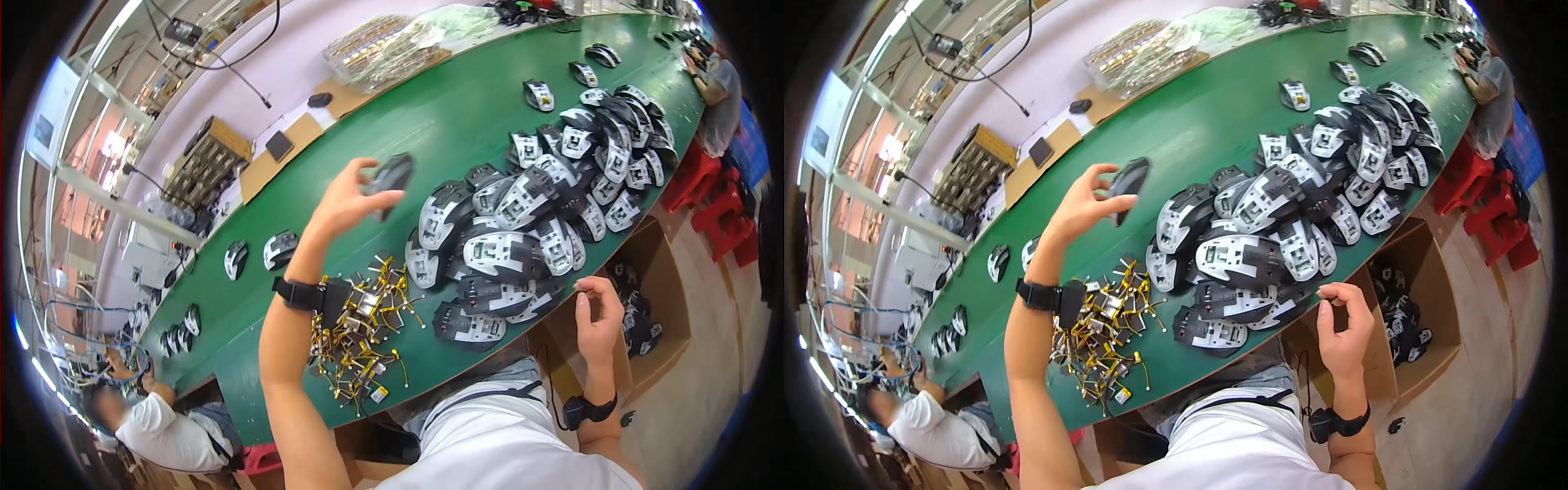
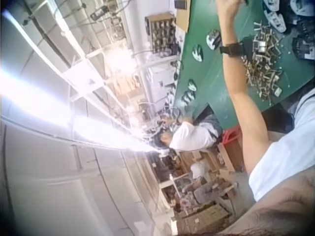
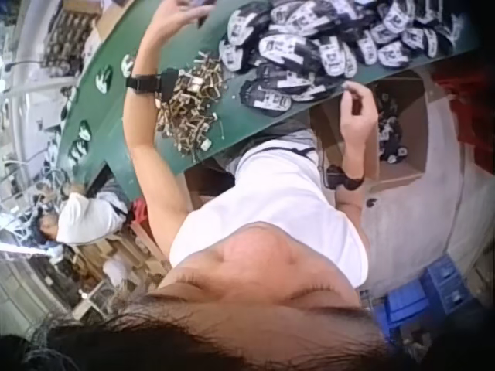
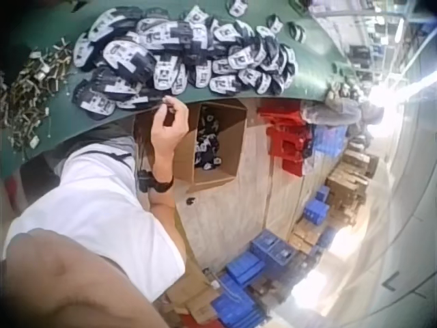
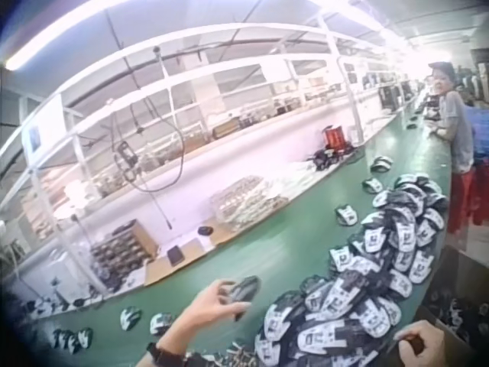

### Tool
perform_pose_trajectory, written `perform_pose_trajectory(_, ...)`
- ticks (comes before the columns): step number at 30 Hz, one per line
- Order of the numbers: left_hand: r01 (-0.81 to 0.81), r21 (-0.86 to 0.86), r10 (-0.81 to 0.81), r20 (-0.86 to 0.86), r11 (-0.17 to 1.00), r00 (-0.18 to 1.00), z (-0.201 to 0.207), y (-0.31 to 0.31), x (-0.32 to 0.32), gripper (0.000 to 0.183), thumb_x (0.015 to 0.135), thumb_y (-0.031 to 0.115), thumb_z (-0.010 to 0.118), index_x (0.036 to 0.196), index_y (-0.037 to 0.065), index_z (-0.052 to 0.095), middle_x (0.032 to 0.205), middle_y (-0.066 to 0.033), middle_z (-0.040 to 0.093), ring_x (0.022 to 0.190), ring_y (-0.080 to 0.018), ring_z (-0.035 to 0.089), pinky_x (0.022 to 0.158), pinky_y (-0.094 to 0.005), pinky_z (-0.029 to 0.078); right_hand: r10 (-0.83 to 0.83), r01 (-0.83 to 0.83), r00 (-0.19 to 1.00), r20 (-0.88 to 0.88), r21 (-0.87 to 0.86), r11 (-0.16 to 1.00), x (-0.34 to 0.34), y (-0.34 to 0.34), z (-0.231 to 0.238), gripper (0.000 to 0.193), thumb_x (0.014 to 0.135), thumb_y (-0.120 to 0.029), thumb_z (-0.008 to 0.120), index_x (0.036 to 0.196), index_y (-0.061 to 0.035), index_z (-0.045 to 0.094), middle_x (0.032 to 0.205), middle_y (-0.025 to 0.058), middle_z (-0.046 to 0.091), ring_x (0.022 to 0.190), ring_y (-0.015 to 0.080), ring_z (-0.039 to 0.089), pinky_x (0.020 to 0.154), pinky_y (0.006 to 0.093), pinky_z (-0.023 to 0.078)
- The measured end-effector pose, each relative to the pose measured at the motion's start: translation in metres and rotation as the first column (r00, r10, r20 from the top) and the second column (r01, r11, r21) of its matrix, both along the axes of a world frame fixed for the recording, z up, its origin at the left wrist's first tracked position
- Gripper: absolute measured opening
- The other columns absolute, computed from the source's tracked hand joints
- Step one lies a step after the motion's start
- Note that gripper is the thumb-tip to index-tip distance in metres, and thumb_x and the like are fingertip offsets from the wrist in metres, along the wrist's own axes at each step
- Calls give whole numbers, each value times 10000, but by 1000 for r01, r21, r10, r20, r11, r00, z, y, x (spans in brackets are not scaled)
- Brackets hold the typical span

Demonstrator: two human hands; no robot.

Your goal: The person assembles computer mice by inserting small yellow ribbon cables into the bottom of mouse shells and placing the completed units on a green workbench. The person handles mouse shells and cables one at a time, repeating the insertion and placement steps throughout the clip.

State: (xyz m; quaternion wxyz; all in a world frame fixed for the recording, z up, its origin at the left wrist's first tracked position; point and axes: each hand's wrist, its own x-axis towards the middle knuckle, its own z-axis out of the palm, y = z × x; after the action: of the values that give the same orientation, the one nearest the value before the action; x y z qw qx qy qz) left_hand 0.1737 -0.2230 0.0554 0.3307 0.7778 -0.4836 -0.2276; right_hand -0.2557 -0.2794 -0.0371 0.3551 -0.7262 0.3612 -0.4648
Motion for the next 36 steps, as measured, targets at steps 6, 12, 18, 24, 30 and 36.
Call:
perform_pose_trajectory(6, 264, -87, -235, 250, 961, 939, 34, -6, -93, 784, 685, 346, 852, 1301, 17, 493, 1122, -206, 635, 1015, -320, 648, 824, -394, 529, 58, -58, 998, -18, 7, 998, 12, -4, 1, 176, 813, 33, 593, 983, 7, 630, 954, 105, 651, 843, 195, 596, 759, 286, 453)
perform_pose_trajectory(12, 247, -101, -173, 470, 964, 866, -6, -26, -107, 628, 704, 260, 808, 1219, 49, 518, 1065, -177, 614, 1004, -349, 611, 876, -454, 486, 54, -54, 998, -11, 29, 998, 13, -3, 0, 173, 823, 12, 599, 991, 6, 637, 964, 103, 659, 855, 191, 602, 763, 287, 457)
perform_pose_trajectory(18, 248, -194, -166, 361, 949, 918, -10, -24, -98, 485, 799, 270, 755, 1174, 30, 563, 982, -154, 643, 897, -279, 644, 797, -395, 518, 48, -47, 999, -21, 39, 998, 10, -2, -6, 175, 830, 9, 597, 1001, 5, 637, 958, 99, 663, 853, 187, 606, 760, 287, 456)
perform_pose_trajectory(24, 191, -108, -190, 16, 976, 982, -25, -43, -48, 364, 897, 336, 667, 1057, 9, 674, 836, -99, 711, 741, -160, 659, 707, -321, 530, 56, -55, 998, -25, 31, 998, 14, -4, -10, 178, 833, 4, 592, 1006, 3, 636, 947, 92, 663, 858, 181, 612, 756, 286, 454)
perform_pose_trajectory(30, -94, 17, 80, 392, 995, 917, -85, -49, 16, 655, 863, 565, 634, 1218, 15, 624, 1094, -210, 687, 966, -299, 671, 869, -396, 524, 53, -50, 998, -44, 58, 997, 11, -7, -15, 174, 838, 4, 584, 1006, 2, 631, 944, 88, 659, 857, 177, 611, 764, 288, 457)
perform_pose_trajectory(36, 24, 288, -54, 96, 957, 994, -86, -45, 21, 738, 838, 593, 610, 1332, 47, 554, 1272, -292, 585, 1182, -394, 573, 991, -441, 466, 57, -53, 997, -42, 102, 993, 9, -10, -23, 162, 843, 10, 580, 998, 8, 626, 935, 82, 658, 837, 168, 599, 765, 283, 463)
